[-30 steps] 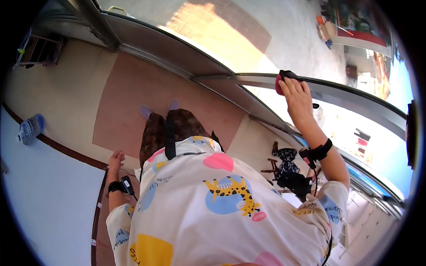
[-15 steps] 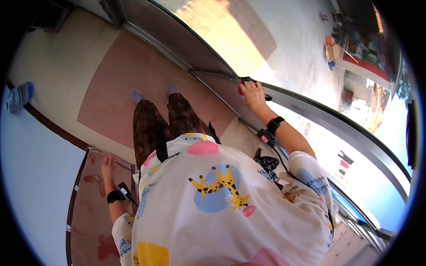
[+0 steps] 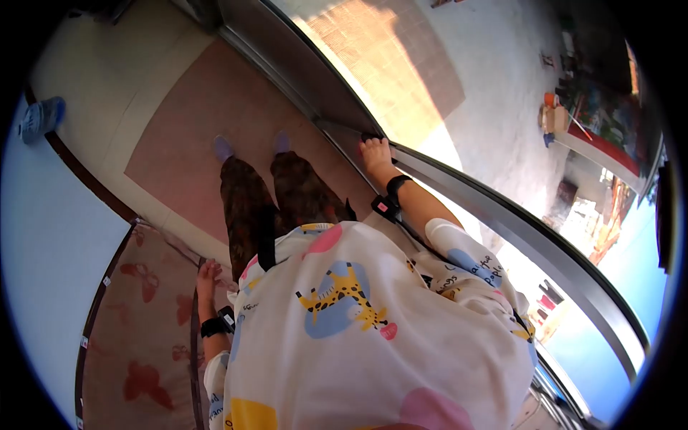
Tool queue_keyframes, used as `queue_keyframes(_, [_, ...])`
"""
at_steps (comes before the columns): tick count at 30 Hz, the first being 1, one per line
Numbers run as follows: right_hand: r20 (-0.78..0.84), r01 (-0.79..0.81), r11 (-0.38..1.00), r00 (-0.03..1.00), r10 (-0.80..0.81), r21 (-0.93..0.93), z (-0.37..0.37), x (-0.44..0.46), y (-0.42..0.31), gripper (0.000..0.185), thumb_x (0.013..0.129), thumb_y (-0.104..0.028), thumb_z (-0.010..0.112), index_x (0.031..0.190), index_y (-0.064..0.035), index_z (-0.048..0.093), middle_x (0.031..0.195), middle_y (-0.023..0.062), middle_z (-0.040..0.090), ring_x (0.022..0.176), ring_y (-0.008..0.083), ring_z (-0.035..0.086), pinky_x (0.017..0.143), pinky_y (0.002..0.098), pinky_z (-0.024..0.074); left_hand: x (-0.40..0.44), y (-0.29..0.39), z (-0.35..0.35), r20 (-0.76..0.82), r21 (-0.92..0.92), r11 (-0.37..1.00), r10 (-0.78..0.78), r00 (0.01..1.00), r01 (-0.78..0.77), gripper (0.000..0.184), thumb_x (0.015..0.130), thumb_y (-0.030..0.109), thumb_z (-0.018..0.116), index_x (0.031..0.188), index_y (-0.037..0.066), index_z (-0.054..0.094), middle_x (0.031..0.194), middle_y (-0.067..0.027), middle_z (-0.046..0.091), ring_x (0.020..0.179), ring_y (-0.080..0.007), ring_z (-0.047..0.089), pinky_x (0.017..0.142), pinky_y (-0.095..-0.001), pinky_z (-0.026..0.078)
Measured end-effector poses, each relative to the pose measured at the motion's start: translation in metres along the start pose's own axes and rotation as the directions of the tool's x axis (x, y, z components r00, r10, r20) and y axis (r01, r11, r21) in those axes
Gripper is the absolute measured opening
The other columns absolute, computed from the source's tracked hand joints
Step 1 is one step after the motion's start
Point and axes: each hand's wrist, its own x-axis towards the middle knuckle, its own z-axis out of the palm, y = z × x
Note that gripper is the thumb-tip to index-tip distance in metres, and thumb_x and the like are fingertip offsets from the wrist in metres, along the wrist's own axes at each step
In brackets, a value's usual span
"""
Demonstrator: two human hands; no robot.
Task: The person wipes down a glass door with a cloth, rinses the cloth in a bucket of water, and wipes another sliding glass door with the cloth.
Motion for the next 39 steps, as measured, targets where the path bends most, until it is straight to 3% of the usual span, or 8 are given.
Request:
queue_keyframes(14, [-0.378, 0.075, 0.994, 0.925, -0.038, 0.084, -0.133, -0.194, 0.069, 0.013, 0.077, -0.009, 0.057, 0.089, -0.0124, 0.057, 0.087, 0.0025, 0.061, 0.092, 0.0185, 0.059, 0.080, 0.0370, 0.0403, 0.098, 0.124, -0.024, 0.160, 0.200, 0.899, 0.363, 0.918, -0.391, 0.034, 0.093, 0.028, 0.052, 0.120, 0.009, 0.058, 0.101, -0.0044, 0.066, 0.088, -0.0134, 0.062, 0.066, -0.0255, 0.046])
queue_keyframes(20, [0.047, -0.144, 0.960, 0.989, 0.137, 0.240, -0.215, -0.232, 0.083, 0.023, 0.073, -0.014, 0.063, 0.096, -0.0133, 0.064, 0.087, 0.0066, 0.068, 0.086, 0.0246, 0.065, 0.077, 0.0373, 0.0486, 0.132, 0.133, -0.080, 0.196, 0.377, 0.815, 0.394, 0.898, -0.440, 0.036, 0.092, 0.029, 0.053, 0.122, 0.009, 0.057, 0.102, -0.0023, 0.066, 0.089, -0.0129, 0.062, 0.068, -0.0273, 0.047])
queue_keyframes(22, [0.094, -0.143, 0.842, 0.989, 0.110, 0.521, -0.234, -0.233, 0.079, 0.033, 0.072, -0.020, 0.062, 0.105, -0.0120, 0.064, 0.092, 0.0125, 0.068, 0.083, 0.0263, 0.065, 0.074, 0.0347, 0.0507, 0.127, 0.161, -0.098, 0.225, 0.401, 0.802, 0.382, 0.896, -0.443, 0.036, 0.092, 0.030, 0.053, 0.122, 0.009, 0.057, 0.101, -0.0015, 0.066, 0.090, -0.0129, 0.062, 0.068, -0.0274, 0.047])
queue_keyframes(25, [0.216, -0.214, 0.042, 0.975, -0.049, 0.976, -0.249, -0.226, 0.041, 0.037, 0.074, -0.012, 0.058, 0.111, -0.0084, 0.058, 0.094, 0.0065, 0.063, 0.083, 0.0153, 0.059, 0.076, 0.0265, 0.0476, 0.089, 0.234, -0.101, 0.221, 0.395, 0.791, 0.412, 0.884, -0.467, 0.038, 0.093, 0.030, 0.053, 0.125, 0.008, 0.055, 0.105, -0.0025, 0.064, 0.095, -0.0136, 0.061, 0.070, -0.0270, 0.047])
queue_keyframes(28, [0.035, -0.112, -0.622, 0.990, -0.136, 0.775, -0.220, -0.209, -0.008, 0.042, 0.077, -0.011, 0.055, 0.118, -0.0021, 0.053, 0.109, 0.0062, 0.058, 0.095, 0.0144, 0.056, 0.084, 0.0253, 0.0456, 0.039, 0.317, -0.063, 0.351, 0.344, 0.741, 0.468, 0.811, -0.577, 0.041, 0.092, 0.027, 0.055, 0.127, 0.007, 0.052, 0.113, -0.0067, 0.061, 0.104, -0.0151, 0.059, 0.080, -0.0279, 0.047])
queue_keyframes(31, [0.010, 0.000, -0.927, 1.000, 0.004, 0.376, -0.229, -0.211, -0.042, 0.040, 0.079, -0.011, 0.054, 0.119, -0.0029, 0.053, 0.107, 0.0062, 0.059, 0.100, 0.0172, 0.056, 0.090, 0.0275, 0.0454, -0.029, 0.386, 0.002, 0.720, 0.077, 0.650, 0.489, 0.492, -0.756, 0.048, 0.091, 0.020, 0.059, 0.133, 0.004, 0.044, 0.124, -0.0109, 0.055, 0.112, -0.0174, 0.054, 0.094, -0.0298, 0.042])
queue_keyframes(34, [-0.099, 0.084, -0.994, 0.992, 0.077, 0.070, -0.234, -0.208, -0.051, 0.040, 0.083, -0.014, 0.051, 0.121, -0.0014, 0.052, 0.114, 0.0092, 0.059, 0.102, 0.0202, 0.058, 0.093, 0.0313, 0.0463, -0.082, 0.423, 0.068, 0.896, -0.051, 0.699, 0.348, 0.277, -0.713, 0.055, 0.090, 0.021, 0.062, 0.136, 0.003, 0.039, 0.128, -0.0113, 0.052, 0.115, -0.0183, 0.051, 0.097, -0.0308, 0.041])
queue_keyframes(39, [-0.028, 0.218, -0.971, 0.975, 0.222, -0.103, -0.226, -0.187, -0.052, 0.040, 0.087, -0.013, 0.047, 0.125, -0.0018, 0.049, 0.118, 0.0098, 0.058, 0.106, 0.0194, 0.057, 0.095, 0.0323, 0.0444, -0.138, 0.442, 0.157, 0.951, -0.001, 0.703, 0.222, 0.217, -0.711, 0.060, 0.087, 0.024, 0.066, 0.136, 0.002, 0.039, 0.126, -0.0109, 0.052, 0.114, -0.0162, 0.050, 0.096, -0.0288, 0.041])
